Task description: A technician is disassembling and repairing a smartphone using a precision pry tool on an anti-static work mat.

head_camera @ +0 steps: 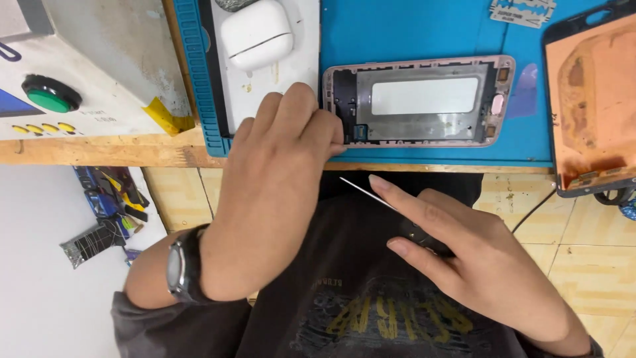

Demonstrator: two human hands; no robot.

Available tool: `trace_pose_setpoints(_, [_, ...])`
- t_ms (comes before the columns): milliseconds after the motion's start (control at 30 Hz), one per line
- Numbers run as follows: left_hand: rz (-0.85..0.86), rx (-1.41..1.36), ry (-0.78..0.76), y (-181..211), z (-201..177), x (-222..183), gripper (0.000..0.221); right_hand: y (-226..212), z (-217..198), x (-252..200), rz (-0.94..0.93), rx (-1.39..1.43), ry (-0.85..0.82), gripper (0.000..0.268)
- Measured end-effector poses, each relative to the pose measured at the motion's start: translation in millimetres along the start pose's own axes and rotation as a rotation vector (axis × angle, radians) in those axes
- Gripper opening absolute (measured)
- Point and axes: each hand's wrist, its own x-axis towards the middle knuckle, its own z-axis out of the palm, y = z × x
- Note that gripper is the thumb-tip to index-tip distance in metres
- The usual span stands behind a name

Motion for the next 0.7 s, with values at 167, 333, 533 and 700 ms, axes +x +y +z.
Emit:
trace_pose_setpoints(167, [0.061,-0.16,-0.101,-3.6,-5.8,7.2,0.018,7.6,2.9,-6.7,-0.019,0.117,-0.007,0.063])
trace_pose_setpoints(333, [0.009,-0.32,-0.135,3.5,-10.3,7.2,0.007,13.2,7.1,-10.0,-0.058,0.233,0.032,0.058])
trace_pose_setpoints(533, [0.008,-0.32,-0.17,3.6,-10.5,7.9,0.003,15.0,8.1,-10.1,-0.028,0.248,-0.004,0.06])
trace_pose_setpoints(700, [0.025,-0.306,-0.144,3.7,-10.4,5.9,0.002,11.2,8.2,-8.2,0.024,0.253,0.022,0.061])
